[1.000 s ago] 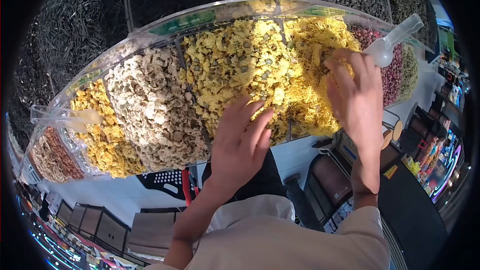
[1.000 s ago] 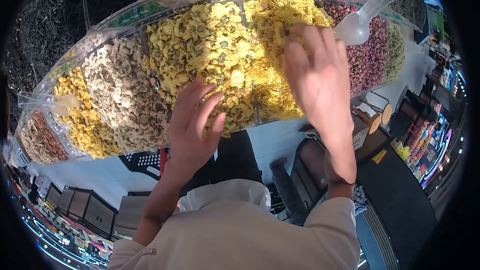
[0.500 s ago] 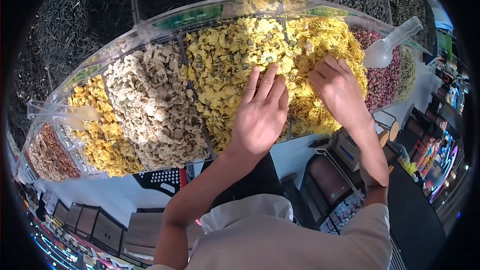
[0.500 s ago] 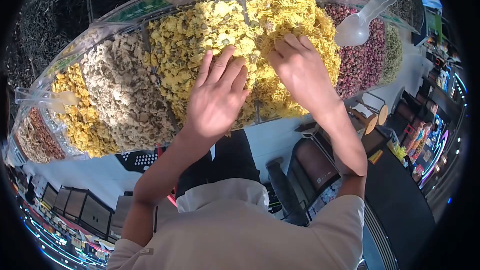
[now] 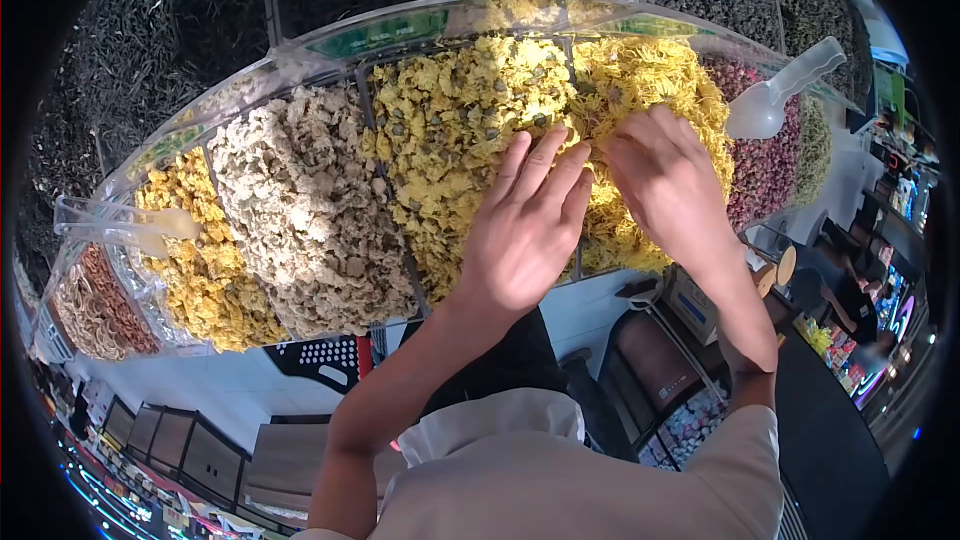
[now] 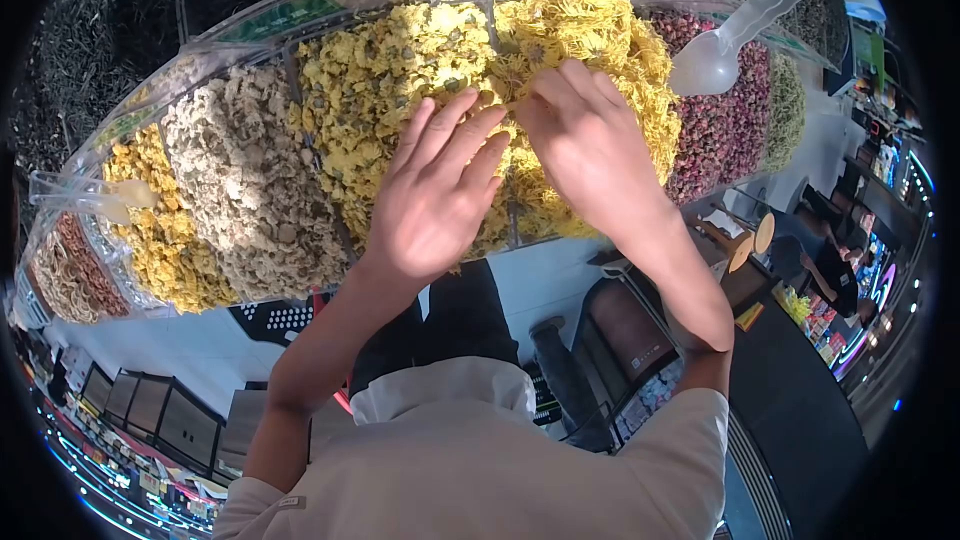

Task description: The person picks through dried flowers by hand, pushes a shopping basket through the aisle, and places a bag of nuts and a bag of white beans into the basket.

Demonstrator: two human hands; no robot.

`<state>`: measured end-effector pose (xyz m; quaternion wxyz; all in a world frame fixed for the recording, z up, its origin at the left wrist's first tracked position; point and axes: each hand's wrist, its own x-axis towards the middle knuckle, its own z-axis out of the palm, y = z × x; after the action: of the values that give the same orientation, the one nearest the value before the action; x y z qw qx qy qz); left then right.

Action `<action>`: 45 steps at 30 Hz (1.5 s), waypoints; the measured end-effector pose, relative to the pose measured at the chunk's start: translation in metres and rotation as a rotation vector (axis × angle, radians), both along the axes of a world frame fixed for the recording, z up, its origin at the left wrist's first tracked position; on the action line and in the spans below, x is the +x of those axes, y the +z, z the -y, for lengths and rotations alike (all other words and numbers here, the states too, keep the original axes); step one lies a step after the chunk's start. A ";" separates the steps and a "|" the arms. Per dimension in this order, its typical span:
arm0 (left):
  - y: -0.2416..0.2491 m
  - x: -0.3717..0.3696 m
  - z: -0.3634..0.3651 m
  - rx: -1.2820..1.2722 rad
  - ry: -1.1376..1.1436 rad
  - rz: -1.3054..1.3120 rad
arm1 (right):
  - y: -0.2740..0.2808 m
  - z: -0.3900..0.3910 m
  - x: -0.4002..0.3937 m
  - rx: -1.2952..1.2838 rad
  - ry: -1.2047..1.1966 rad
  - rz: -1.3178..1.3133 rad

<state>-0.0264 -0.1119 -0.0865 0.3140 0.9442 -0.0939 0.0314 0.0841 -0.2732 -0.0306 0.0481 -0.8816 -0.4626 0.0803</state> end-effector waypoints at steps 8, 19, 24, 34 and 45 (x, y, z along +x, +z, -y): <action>-0.009 0.004 0.005 0.121 -0.047 -0.082 | -0.034 -0.007 0.009 -0.072 -0.009 -0.078; -0.010 0.004 0.008 0.132 0.015 -0.051 | -0.006 0.002 0.031 0.200 -0.201 -0.276; -0.001 -0.004 0.002 -0.074 0.045 0.042 | -0.009 -0.029 0.034 0.350 -0.181 -0.414; 0.012 -0.029 -0.009 -0.264 0.148 -0.006 | -0.023 -0.014 0.035 0.350 -0.151 -0.224; 0.007 -0.031 -0.003 -0.258 0.116 -0.023 | -0.039 0.006 0.032 -0.032 -0.002 0.024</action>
<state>-0.0575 -0.1089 -0.0793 0.4314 0.9002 -0.0307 0.0506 0.1162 -0.2796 -0.0699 0.0284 -0.8836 -0.4610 0.0772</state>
